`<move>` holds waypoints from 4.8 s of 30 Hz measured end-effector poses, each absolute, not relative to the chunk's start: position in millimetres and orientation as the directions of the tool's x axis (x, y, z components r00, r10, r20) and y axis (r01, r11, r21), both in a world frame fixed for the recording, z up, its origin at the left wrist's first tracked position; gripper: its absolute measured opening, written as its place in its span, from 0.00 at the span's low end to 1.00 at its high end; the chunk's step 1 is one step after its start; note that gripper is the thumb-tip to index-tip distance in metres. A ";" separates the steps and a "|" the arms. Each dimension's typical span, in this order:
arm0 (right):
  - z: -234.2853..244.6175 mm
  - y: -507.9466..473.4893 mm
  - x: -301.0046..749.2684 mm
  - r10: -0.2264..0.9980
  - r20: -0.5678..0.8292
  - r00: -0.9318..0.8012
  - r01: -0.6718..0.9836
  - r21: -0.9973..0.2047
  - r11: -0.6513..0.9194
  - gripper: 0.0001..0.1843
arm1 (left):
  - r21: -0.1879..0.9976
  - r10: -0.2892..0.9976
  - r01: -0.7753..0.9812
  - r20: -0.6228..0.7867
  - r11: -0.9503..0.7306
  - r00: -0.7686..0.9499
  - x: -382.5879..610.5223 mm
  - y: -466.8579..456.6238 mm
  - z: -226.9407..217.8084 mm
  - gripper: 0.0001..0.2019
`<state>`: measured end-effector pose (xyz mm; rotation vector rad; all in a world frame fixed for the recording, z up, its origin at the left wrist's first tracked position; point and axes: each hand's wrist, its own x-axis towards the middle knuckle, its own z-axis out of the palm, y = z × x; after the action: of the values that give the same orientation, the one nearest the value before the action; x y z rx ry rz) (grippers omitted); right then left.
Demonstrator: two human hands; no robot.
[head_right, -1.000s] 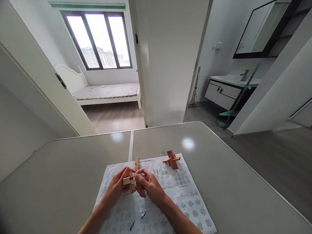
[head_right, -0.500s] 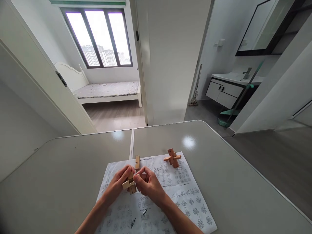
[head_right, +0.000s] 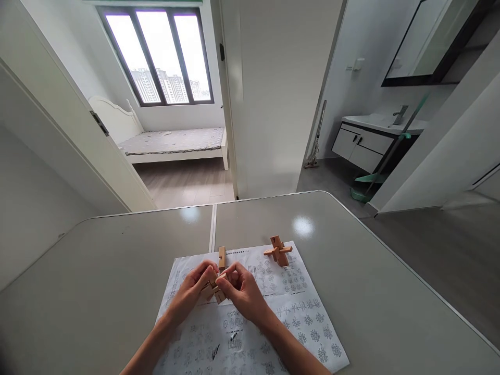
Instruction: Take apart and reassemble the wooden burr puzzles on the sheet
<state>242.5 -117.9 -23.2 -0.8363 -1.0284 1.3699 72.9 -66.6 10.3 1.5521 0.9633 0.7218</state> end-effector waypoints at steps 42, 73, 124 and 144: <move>-35.3 -112.8 247.0 0.991 0.012 -0.136 -0.240 -0.971 -0.021 0.24 | 0.990 0.840 0.140 -0.048 -0.033 0.540 79.1 -72.8 0.9 0.20; -39.8 -116.1 244.4 0.925 0.337 0.177 0.347 -0.901 0.262 0.16 | 0.974 0.989 -0.216 -0.030 0.062 0.146 76.4 -55.8 -12.1 0.24; -36.9 -111.3 246.9 0.925 0.317 0.210 0.338 -0.911 0.235 0.07 | 0.970 0.953 -0.184 -0.102 0.159 0.287 76.9 -57.2 -9.3 0.27; -33.2 -109.0 246.7 0.956 0.215 0.202 -0.026 -0.974 0.225 0.16 | 0.997 0.935 -0.042 -0.040 0.058 0.351 77.8 -59.6 -11.8 0.20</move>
<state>246.7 -109.0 -33.2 -1.0989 -1.1258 0.9254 77.8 -59.6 -11.8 1.2845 0.9302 0.9323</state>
